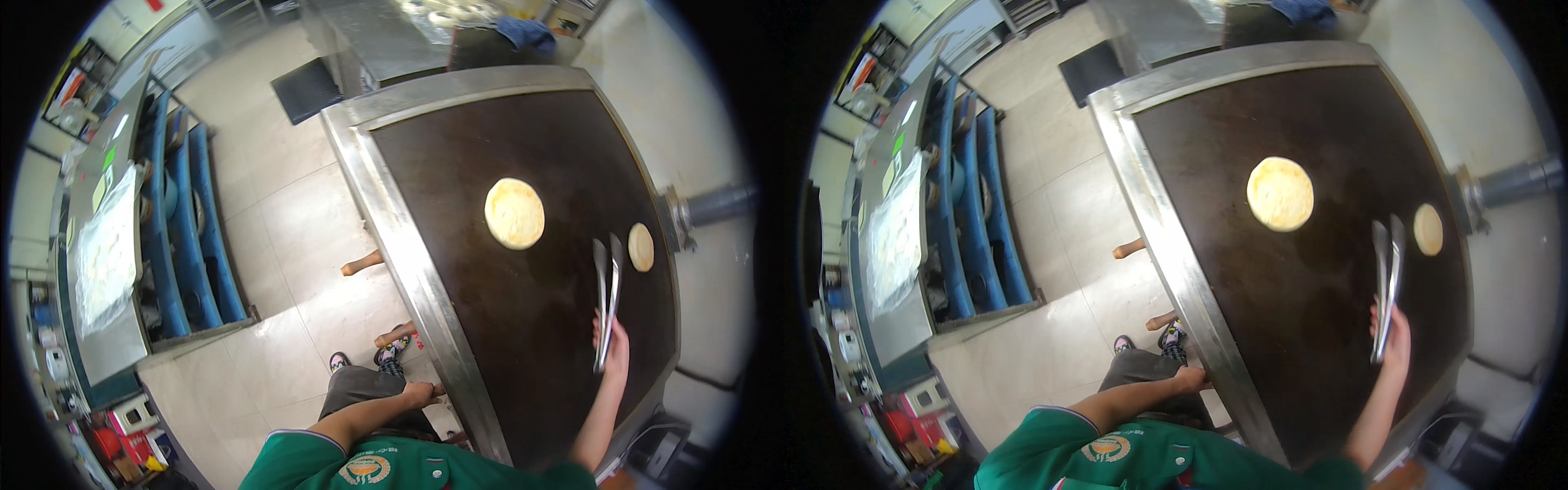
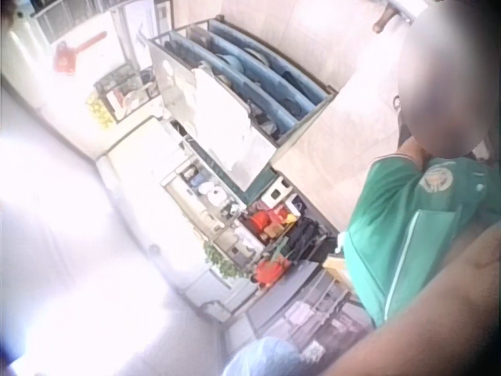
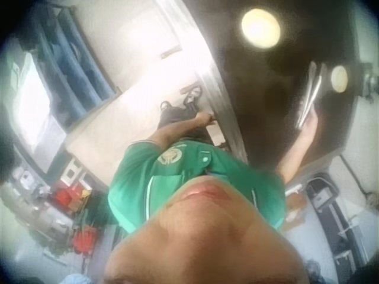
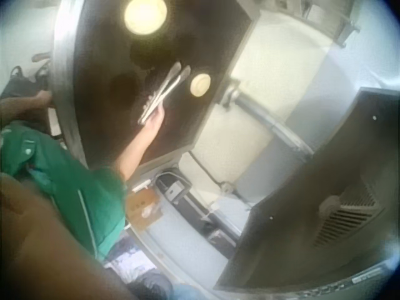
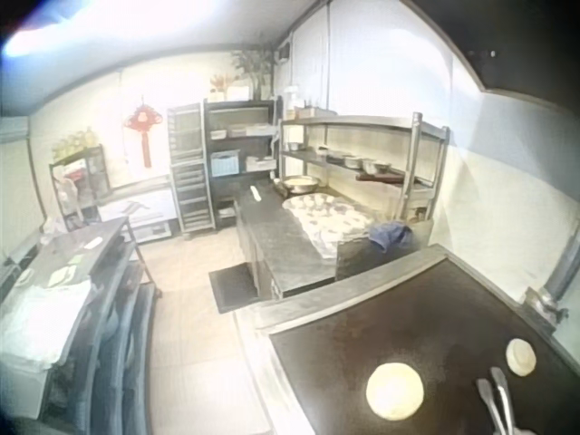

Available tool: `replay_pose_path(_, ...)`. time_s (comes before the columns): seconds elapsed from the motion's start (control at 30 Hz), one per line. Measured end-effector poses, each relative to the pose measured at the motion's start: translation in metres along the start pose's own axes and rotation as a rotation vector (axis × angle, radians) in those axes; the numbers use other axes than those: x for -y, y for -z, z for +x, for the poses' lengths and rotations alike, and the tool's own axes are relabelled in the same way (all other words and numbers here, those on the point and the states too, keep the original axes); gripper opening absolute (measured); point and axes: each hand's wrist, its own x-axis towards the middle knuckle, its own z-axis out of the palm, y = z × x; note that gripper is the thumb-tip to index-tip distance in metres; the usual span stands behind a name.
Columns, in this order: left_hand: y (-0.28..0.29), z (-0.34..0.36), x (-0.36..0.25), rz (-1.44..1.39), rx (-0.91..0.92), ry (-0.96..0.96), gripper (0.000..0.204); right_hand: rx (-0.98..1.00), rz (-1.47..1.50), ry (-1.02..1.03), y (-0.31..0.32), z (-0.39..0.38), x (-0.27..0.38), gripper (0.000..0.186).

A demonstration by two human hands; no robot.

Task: The person rolls dough into thin strips using a rolling pin, folds them, and places them on a griddle. The person also flips the dough on the griddle using tongs.

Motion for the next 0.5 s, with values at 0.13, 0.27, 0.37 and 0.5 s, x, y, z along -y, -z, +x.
replay_pose_path(0.13,0.013,-0.016,0.008,-0.074,-0.069,-0.055,0.052,-0.162,0.208,0.033,0.074,0.019,0.007,0.037)
replay_pose_path(0.27,0.063,-0.069,0.046,-0.144,-0.284,-0.134,0.040,-0.136,0.173,0.113,0.117,0.107,0.064,0.025)
replay_pose_path(0.37,0.133,-0.108,0.078,-0.047,-0.846,-0.160,0.017,-0.259,0.130,0.144,0.132,0.126,0.079,0.025)
replay_pose_path(0.5,0.232,-0.113,0.106,0.273,-1.195,0.069,0.072,-0.283,0.049,0.351,0.045,0.082,0.035,0.026)
